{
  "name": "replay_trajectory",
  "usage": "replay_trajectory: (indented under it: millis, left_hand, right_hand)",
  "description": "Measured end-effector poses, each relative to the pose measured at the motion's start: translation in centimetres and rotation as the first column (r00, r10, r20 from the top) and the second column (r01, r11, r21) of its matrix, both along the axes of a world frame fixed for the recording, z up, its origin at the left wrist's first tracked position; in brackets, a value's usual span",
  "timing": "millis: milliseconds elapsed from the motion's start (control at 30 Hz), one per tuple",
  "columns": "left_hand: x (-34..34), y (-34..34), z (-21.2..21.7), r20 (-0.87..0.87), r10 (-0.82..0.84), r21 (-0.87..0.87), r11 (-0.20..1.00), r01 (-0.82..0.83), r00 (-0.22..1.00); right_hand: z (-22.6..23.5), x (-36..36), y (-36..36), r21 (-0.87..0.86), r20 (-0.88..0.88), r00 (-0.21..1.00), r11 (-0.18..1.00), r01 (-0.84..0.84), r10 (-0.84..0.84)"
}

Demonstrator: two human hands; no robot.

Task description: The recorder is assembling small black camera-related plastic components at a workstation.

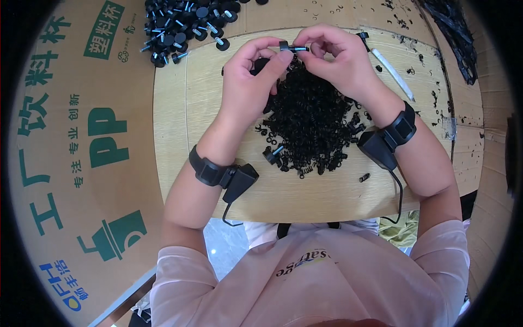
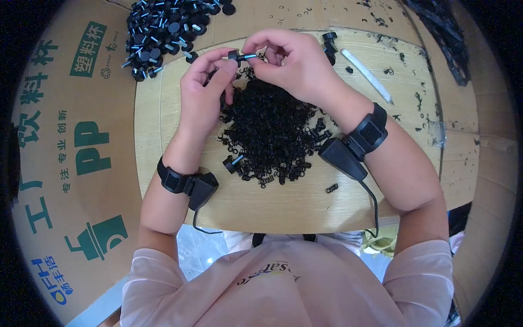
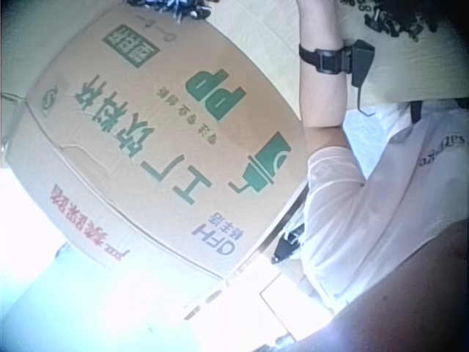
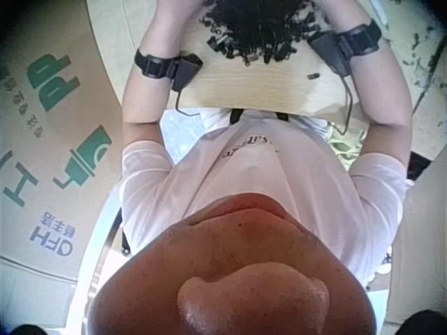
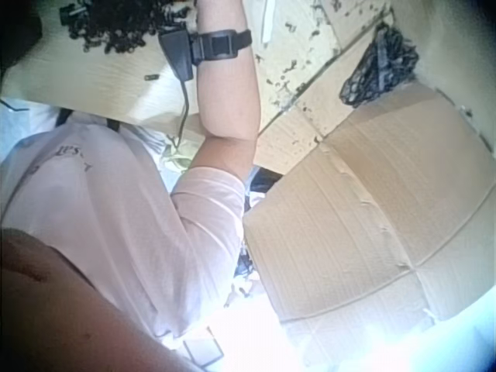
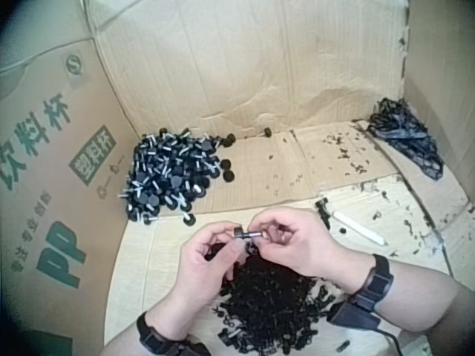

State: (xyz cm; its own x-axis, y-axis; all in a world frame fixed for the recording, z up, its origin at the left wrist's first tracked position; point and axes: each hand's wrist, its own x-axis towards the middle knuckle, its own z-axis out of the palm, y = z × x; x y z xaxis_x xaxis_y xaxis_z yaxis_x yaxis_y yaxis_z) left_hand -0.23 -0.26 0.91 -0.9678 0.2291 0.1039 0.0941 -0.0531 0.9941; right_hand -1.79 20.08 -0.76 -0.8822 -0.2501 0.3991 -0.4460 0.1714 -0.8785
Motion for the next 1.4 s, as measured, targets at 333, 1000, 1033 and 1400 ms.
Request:
replay_trajectory:
  millis: [333, 1000, 1033, 1400]
  left_hand:
    - [0.07, 0.01, -0.23, -0.034, 0.007, -0.092, 0.996, -0.011, 0.999]
    - [-0.13, -0.19, -0.54, 0.044, 0.011, -0.04, 0.999, -0.01, 0.999]
    - [-0.09, -0.19, -0.55, 0.026, 0.007, -0.029, 1.0, -0.006, 1.0]
    - [-0.11, -0.17, -0.63, -0.217, -0.037, -0.172, 0.985, -0.001, 0.975]
  right_hand:
    - [0.11, 0.27, -0.21, -0.03, 0.011, 1.0, 1.0, -0.005, 0.006]
    - [0.27, 0.38, -0.25, -0.042, 0.012, 1.0, 0.999, -0.015, 0.016]
    - [0.25, 0.39, -0.25, -0.05, 0.013, 1.0, 0.999, -0.021, 0.022]
    - [0.19, 0.25, -0.19, -0.037, 0.099, 0.995, 0.999, -0.024, 0.027]
